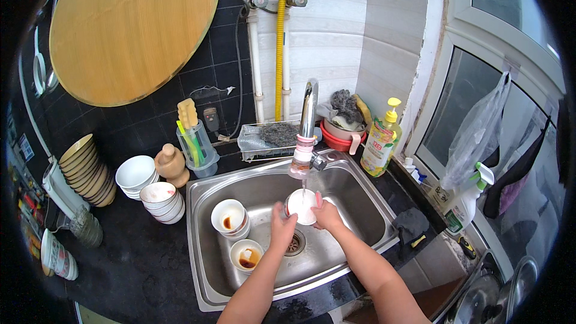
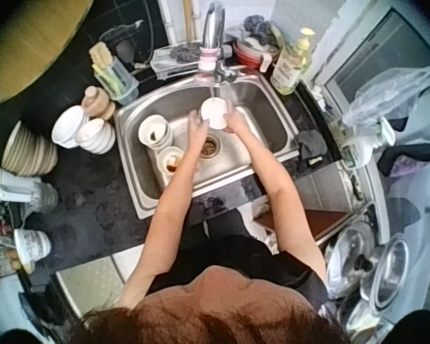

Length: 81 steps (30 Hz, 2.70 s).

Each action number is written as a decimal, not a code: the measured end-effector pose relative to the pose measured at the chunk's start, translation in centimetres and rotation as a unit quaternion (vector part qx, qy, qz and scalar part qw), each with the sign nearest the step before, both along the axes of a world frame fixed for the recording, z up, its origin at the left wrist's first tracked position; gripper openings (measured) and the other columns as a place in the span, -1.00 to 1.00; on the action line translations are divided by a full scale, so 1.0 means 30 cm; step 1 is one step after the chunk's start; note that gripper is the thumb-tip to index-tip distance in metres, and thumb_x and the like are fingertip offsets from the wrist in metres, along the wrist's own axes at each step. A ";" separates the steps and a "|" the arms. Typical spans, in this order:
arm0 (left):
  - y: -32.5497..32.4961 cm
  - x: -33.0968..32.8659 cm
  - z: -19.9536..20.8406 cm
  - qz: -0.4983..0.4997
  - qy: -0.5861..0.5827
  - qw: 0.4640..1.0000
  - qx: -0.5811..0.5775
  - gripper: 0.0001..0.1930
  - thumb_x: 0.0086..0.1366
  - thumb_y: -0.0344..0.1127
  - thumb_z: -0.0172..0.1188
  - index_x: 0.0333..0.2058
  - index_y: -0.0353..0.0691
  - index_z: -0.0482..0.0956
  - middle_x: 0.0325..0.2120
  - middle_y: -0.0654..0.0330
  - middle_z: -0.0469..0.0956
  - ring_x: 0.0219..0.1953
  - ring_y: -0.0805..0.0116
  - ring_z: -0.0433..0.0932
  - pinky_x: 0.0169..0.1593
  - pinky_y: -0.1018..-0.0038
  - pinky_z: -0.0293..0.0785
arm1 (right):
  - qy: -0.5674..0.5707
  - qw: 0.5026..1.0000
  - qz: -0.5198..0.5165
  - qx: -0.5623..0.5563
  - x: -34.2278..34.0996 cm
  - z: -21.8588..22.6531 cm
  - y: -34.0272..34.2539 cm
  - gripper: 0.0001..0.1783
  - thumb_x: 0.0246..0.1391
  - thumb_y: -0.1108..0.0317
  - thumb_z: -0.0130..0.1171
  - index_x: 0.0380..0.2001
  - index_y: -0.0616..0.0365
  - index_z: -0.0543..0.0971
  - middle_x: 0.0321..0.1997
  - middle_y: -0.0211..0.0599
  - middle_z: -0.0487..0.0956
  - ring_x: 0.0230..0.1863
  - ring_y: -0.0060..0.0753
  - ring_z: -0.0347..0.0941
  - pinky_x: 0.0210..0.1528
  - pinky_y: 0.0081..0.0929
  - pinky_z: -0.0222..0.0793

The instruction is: The person washes several small white bowls in a kitchen sink using a pink sponge and running water. They scrub the inside and outside of each bowl, rinse them, and place them on the countertop to the left of the sink.

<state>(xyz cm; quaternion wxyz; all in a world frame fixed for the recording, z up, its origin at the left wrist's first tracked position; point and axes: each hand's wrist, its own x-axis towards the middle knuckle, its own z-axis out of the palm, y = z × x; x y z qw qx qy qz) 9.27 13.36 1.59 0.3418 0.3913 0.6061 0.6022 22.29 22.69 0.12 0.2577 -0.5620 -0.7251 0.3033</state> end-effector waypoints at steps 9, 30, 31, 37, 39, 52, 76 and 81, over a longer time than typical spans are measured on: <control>0.004 0.004 -0.008 -0.079 -0.212 0.968 -0.107 -0.49 0.06 -0.51 -0.17 0.03 -0.29 -0.05 -0.25 -0.08 0.35 -0.57 0.20 0.50 -0.67 0.40 0.50 | -0.148 0.986 0.039 0.066 0.026 0.105 -0.065 -0.32 -0.39 -0.09 0.25 -0.28 0.25 0.42 -0.44 -0.05 0.55 -0.37 -0.12 0.51 -0.35 -0.34 0.39; 0.014 0.013 -0.056 -0.070 -0.192 0.973 -0.109 -0.47 0.03 -0.56 -0.25 0.05 -0.28 -0.04 -0.32 -0.13 0.38 -0.68 0.18 0.46 -0.71 0.43 0.44 | -0.016 0.999 0.032 0.035 0.018 0.154 -0.051 -0.42 -0.27 0.08 0.17 -0.09 0.00 0.39 -0.30 0.00 0.52 -0.21 0.05 0.42 -0.17 -0.23 0.32; 0.014 0.003 -0.053 -0.077 -0.237 0.960 -0.127 -0.48 0.03 -0.53 -0.25 0.04 -0.28 -0.02 -0.35 -0.12 0.41 -0.70 0.20 0.45 -0.73 0.44 0.42 | -0.025 0.999 0.020 0.032 0.021 0.165 -0.056 -0.44 -0.28 0.11 0.17 -0.11 0.01 0.41 -0.29 0.00 0.51 -0.20 0.05 0.41 -0.16 -0.23 0.32; 0.033 -0.038 -0.127 -0.163 -0.377 0.887 -0.209 -0.57 0.17 -0.12 -0.10 -0.14 -0.39 0.20 -0.46 -0.04 0.41 -0.72 0.27 0.42 -0.76 0.48 0.35 | -0.074 0.994 -0.024 -0.071 0.027 0.151 -0.047 -0.61 -0.32 0.29 0.09 -0.30 0.17 0.51 -0.47 -0.05 0.54 -0.44 -0.15 0.50 -0.37 -0.36 0.39; 0.027 -0.012 -0.099 -0.163 -0.334 0.900 -0.227 -0.54 0.17 -0.06 -0.08 -0.16 -0.40 0.23 -0.49 0.00 0.40 -0.73 0.30 0.41 -0.76 0.49 0.35 | -0.044 0.973 -0.003 -0.227 0.054 0.149 -0.015 -0.63 -0.31 0.29 0.08 -0.35 0.27 0.52 -0.60 -0.10 0.54 -0.61 -0.29 0.50 -0.55 -0.44 0.40; -0.012 0.040 -0.007 0.030 -0.111 0.986 -0.122 -0.49 0.03 -0.52 -0.12 0.04 -0.23 0.15 -0.29 -0.08 0.41 -0.60 0.19 0.49 -0.64 0.43 0.45 | -0.081 0.941 0.114 -0.307 0.062 0.051 0.014 -0.37 -0.14 -0.14 0.10 -0.59 0.38 0.50 -0.58 -0.11 0.49 -0.65 -0.25 0.45 -0.57 -0.34 0.37; 0.026 0.033 -0.057 -0.024 0.000 0.995 0.099 -0.46 0.14 -0.65 -0.12 0.12 -0.13 0.16 -0.13 0.08 0.39 -0.21 0.40 0.43 -0.15 0.56 0.36 | 0.072 0.989 0.041 0.124 0.038 0.042 0.013 -0.70 -0.14 0.55 0.01 -0.23 0.22 0.45 -0.41 -0.04 0.53 -0.47 -0.20 0.52 -0.49 -0.39 0.42; 0.047 0.002 -0.099 0.006 -0.136 0.987 0.081 -0.50 0.16 -0.67 -0.20 0.10 -0.22 0.15 -0.07 0.10 0.33 -0.13 0.36 0.40 -0.11 0.54 0.41 | 0.048 0.978 0.061 0.191 0.001 0.150 -0.078 -0.66 -0.22 0.48 0.11 -0.25 0.17 0.48 -0.42 -0.09 0.54 -0.41 -0.19 0.51 -0.34 -0.39 0.40</control>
